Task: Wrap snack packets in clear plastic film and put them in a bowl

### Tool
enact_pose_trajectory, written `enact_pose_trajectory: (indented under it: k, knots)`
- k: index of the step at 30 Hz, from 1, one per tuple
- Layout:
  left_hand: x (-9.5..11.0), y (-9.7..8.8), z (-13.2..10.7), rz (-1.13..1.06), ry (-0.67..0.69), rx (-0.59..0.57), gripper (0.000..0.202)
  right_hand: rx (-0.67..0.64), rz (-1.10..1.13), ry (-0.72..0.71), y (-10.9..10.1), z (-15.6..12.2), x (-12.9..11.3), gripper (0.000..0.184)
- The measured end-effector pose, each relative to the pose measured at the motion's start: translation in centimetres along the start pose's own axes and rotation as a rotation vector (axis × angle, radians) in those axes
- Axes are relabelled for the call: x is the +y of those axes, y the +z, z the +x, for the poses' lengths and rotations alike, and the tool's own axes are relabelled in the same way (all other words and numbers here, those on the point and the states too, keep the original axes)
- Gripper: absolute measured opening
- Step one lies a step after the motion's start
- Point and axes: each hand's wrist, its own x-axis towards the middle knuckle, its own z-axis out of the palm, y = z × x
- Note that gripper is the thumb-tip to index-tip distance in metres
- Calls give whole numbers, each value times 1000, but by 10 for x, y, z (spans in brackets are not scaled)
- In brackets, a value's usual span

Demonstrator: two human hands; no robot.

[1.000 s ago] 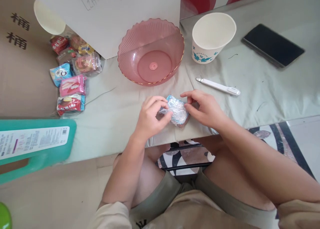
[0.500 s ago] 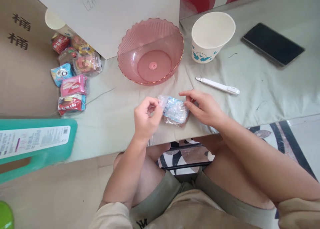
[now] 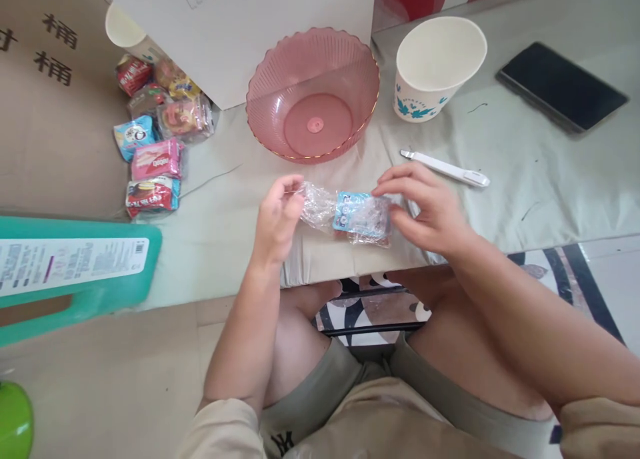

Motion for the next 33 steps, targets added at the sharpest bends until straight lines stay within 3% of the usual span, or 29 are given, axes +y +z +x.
enact_pose_trajectory:
  k: [2,6,11,15,18,21,23,25,28,31,33]
  knots:
    - [6,7,-1,127,52,-63,41,-110,-56,-67,5,-1,-1,35]
    - [10,9,1,240,-10,-68,12,-144,-104,28,5,0,-4,24]
    - [-1,-8,10,121,-104,20,6,91,78,217,-7,4,-3,18]
    - [-12,-25,16,125,-167,166,12,279,193,439,-13,5,12,16]
    - [-16,-35,17,223,-101,252,9,398,197,551,-17,4,22,14]
    - [-15,-37,17,337,121,230,13,430,106,479,-20,2,18,17]
    - [-14,-36,15,417,230,151,18,295,21,347,-18,1,10,22]
    - [-11,-34,14,467,253,59,11,87,-70,235,-14,2,4,33]
    - [-7,-34,12,423,316,26,6,-99,-188,164,-9,4,-2,21]
    - [2,-40,6,308,514,98,12,-43,-241,141,-11,6,-10,18]
    - [12,-44,1,269,565,84,16,7,-256,116,-17,6,-20,17]
